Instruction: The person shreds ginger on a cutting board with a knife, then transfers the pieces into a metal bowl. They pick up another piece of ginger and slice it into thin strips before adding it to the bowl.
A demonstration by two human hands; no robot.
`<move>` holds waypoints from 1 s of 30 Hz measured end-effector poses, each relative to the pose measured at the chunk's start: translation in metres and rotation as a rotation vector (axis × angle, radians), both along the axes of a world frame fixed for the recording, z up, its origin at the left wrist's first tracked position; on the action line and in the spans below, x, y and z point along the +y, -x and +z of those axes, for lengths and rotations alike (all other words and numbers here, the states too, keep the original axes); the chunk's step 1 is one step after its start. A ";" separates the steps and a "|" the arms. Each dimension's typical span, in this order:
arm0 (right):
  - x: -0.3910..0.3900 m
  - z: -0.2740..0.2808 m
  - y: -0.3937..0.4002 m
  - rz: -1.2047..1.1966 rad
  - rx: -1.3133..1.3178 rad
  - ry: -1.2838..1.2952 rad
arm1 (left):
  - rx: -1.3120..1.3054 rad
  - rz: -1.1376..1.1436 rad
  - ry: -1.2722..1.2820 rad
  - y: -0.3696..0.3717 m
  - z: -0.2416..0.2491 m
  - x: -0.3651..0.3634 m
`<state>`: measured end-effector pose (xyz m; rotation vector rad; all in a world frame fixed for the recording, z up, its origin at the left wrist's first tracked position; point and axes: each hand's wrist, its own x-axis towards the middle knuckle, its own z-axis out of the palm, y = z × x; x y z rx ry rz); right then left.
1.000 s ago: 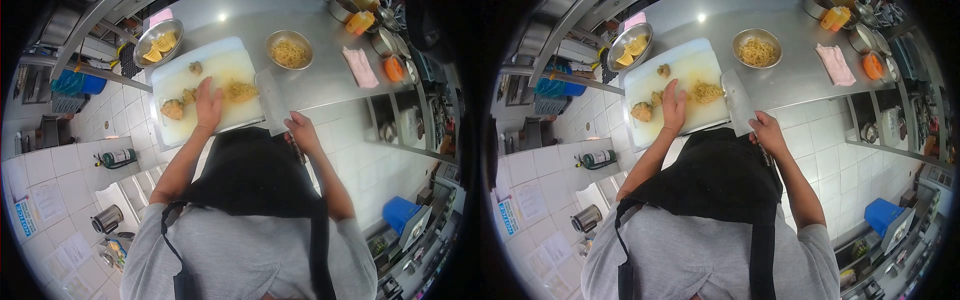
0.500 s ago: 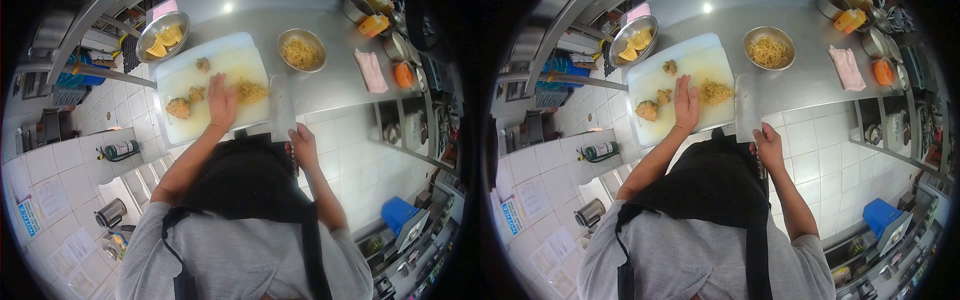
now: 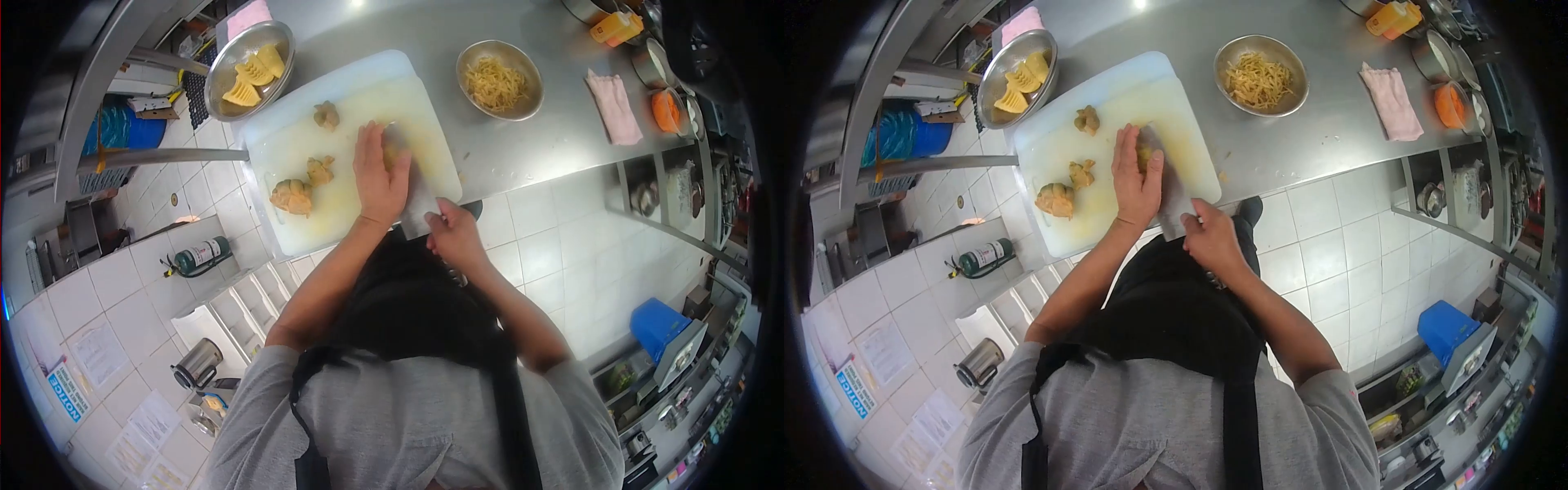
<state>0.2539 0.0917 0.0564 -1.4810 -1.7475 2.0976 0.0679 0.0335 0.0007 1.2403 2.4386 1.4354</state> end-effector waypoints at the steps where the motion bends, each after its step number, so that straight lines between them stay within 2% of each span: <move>1: 0.000 0.003 0.005 0.073 0.026 -0.037 | -0.043 0.011 -0.015 -0.001 0.001 0.001; 2: 0.001 0.006 0.008 0.143 0.049 -0.075 | -0.050 -0.006 -0.020 -0.002 0.002 0.002; 5: 0.006 0.007 0.005 0.118 0.124 -0.065 | -0.050 0.103 -0.051 -0.006 0.008 0.004; 7: 0.017 0.014 0.000 0.116 0.176 -0.060 | -0.013 0.069 -0.087 -0.011 0.030 0.024; 9: 0.031 0.032 -0.010 0.066 0.248 -0.370 | 0.030 0.042 -0.124 -0.015 0.058 0.053; 10: 0.040 0.045 -0.015 0.055 0.252 -0.378 | 0.051 -0.025 -0.193 -0.017 0.074 0.078; 12: 0.059 0.079 -0.026 -0.129 0.231 -0.360 | 0.079 -0.106 -0.266 -0.026 0.101 0.127; 13: 0.071 0.099 -0.031 -0.143 0.238 -0.365 | 0.088 -0.172 -0.330 -0.032 0.114 0.153; 15: 0.093 0.131 -0.047 -0.281 0.162 -0.251 | 0.101 -0.254 -0.392 -0.034 0.117 0.196; 16: 0.104 0.134 -0.058 -0.296 0.166 -0.249 | 0.087 -0.327 -0.300 -0.033 0.113 0.217; 18: 0.127 0.133 -0.081 -0.360 0.051 -0.070 | 0.071 -0.414 -0.197 -0.028 0.094 0.252; 20: 0.138 0.132 -0.104 -0.363 0.060 -0.041 | -0.339 -0.291 0.145 -0.011 0.063 0.278; 21: 0.141 0.129 -0.114 -0.398 0.077 0.006 | -0.337 -0.299 0.153 0.000 0.057 0.288; 23: 0.146 0.124 -0.131 -0.439 0.094 0.070 | -0.557 -0.313 0.089 0.023 0.050 0.296; 27: 0.159 0.115 -0.145 -0.485 0.133 0.122 | -0.541 -0.364 0.195 0.040 0.058 0.299; 29: 0.167 0.111 -0.150 -0.474 0.147 0.129 | -0.276 -0.447 0.431 0.031 0.067 0.290; 30: 0.171 0.110 -0.152 -0.473 0.145 0.134 | -0.277 -0.437 0.439 0.028 0.062 0.284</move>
